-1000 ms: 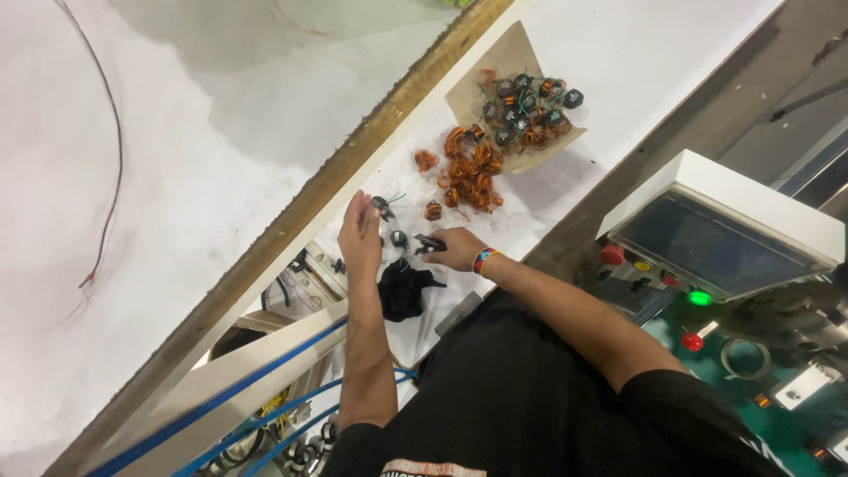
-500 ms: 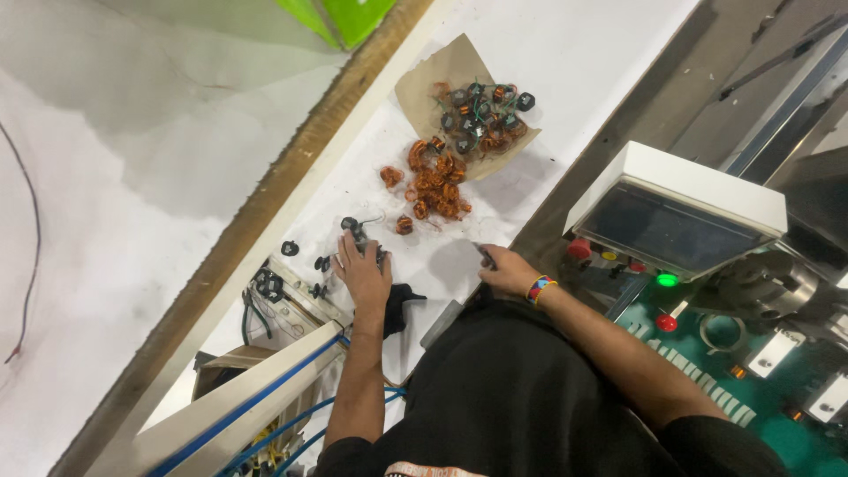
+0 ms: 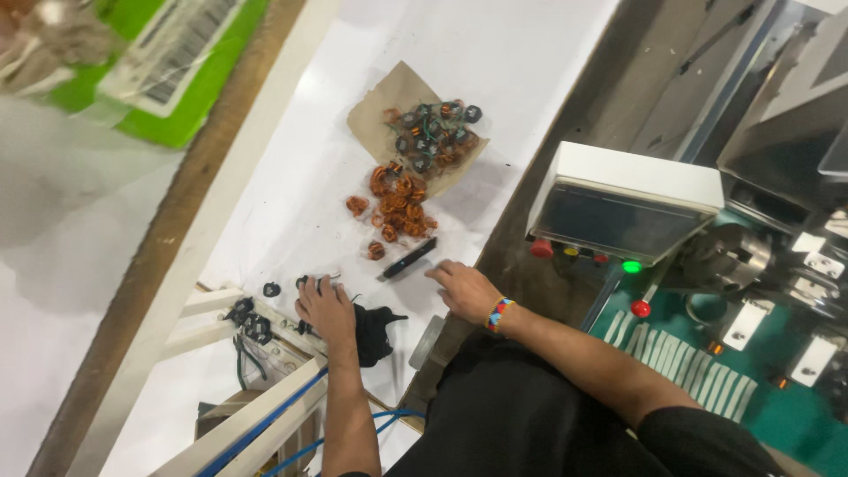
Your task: The person operates a multi-spindle coil winding machine, using scissors to trim wire ends on wound coils and removing finished coils from the machine spindles. They place the coils on a paper sheet on the workbench and use a small handheld tool to work on the copper wire of each coil.
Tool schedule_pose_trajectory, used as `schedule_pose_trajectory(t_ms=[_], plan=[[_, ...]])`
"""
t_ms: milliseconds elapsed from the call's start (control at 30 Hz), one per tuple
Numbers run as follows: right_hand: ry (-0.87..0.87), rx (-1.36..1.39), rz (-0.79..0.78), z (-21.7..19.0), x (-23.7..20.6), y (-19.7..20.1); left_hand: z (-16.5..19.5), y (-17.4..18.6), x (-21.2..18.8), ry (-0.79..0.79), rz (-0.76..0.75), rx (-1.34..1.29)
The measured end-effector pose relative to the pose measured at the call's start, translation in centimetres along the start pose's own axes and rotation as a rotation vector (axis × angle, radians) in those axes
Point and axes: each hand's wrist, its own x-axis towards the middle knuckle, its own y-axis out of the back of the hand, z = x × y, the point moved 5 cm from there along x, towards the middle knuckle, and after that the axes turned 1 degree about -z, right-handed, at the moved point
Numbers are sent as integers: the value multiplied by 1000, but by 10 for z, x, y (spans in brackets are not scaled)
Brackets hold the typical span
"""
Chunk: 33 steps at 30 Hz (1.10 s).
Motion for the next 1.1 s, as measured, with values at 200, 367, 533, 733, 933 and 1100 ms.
schedule_pose_trajectory(t_ms=[200,367,533,733,933,1100], plan=[[-524,720,-360,72,-200,19,98,28,-6,-153,61,-353],[-715,1076,-139,92,-390,32,263,31,-85,-434,-342,-832],[-899,358,10,124,-546,66,374,-18,-223,-560,-1015,-826],[-1072,-362,665,193,-695,195,437,-49,-374,-612,-1269,-272],[-1233,-489,413,280,-737,272,478,-30,-422,-435,-1220,-389],[-1097,-735,522,292,-741,298,505,-27,-441,-456,-1240,-285]])
